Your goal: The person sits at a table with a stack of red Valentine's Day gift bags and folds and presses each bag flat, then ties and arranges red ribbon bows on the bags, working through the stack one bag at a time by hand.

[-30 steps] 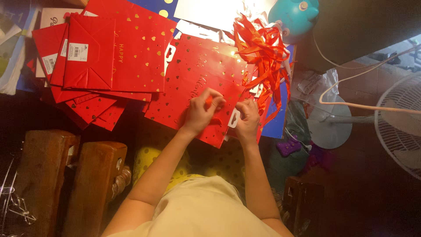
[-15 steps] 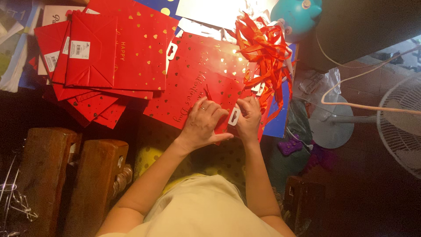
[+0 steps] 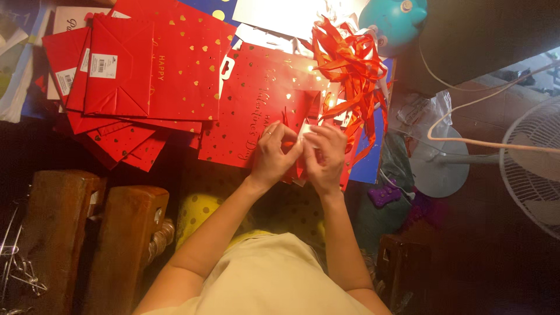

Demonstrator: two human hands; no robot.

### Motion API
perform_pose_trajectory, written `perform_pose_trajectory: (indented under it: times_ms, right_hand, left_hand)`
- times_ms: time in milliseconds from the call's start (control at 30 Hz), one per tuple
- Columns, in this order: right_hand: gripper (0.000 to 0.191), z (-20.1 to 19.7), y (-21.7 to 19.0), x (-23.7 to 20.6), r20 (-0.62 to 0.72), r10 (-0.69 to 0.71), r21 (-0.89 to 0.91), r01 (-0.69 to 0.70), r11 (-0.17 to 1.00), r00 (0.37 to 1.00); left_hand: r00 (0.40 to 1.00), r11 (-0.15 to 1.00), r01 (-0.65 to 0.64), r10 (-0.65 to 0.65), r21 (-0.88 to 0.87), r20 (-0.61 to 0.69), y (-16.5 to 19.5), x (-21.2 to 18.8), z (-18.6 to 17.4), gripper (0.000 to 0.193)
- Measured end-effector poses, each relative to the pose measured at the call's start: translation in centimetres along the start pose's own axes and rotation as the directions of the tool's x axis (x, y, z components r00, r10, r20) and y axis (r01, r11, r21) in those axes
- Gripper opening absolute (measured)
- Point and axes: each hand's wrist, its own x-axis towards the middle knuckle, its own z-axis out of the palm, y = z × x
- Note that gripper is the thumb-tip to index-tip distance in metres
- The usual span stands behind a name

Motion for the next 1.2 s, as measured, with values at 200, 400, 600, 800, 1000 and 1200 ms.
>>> perform_pose_trajectory:
  times_ms: [200, 400, 600, 800, 1000, 1200]
  right_hand:
    - [0.030, -0.8, 1.0, 0.0, 0.225, -0.049, 0.086, 0.030, 0.996, 0.973]
    - [0.019, -0.8, 1.5, -0.8, 0.281, 0.040, 0.118, -0.076, 0.990, 0.959]
    - [0.015, -0.7, 1.6, -1.1, 0.286, 0.017, 0.109, -0.050, 0.993, 0.958]
    - [0.015, -0.1, 2.0, -1.7, 0.236, 0.029, 0.118, -0.059, 0.991, 0.971]
    - [0.007, 0.4, 3.4, -2.6, 0.201, 0.139, 0.435, -0.215, 0.874, 0.970]
    - [0.017, 0.4, 2.7, -2.3, 0.182, 0.128, 0.296, -0.178, 0.938, 0.975]
  left_hand:
    - [0.996, 1.000, 0.011, -0.008, -0.026, 0.090, -0.6, -0.1, -0.9, 0.024]
    - [0.995, 1.000, 0.028, -0.027, -0.006, 0.096, -0.1, -1.0, -1.3, 0.025]
    - [0.996, 1.000, 0.030, -0.031, 0.004, 0.082, 0.6, -1.6, -1.5, 0.024]
    - [0.981, 0.997, 0.069, -0.065, -0.017, 0.181, 0.3, -0.4, -2.7, 0.026]
    - [0.953, 0.985, 0.171, -0.172, 0.028, 0.250, 0.9, 0.5, -3.7, 0.029]
    - [0.934, 0.973, 0.229, -0.222, 0.007, 0.279, 1.1, 0.8, -4.0, 0.026]
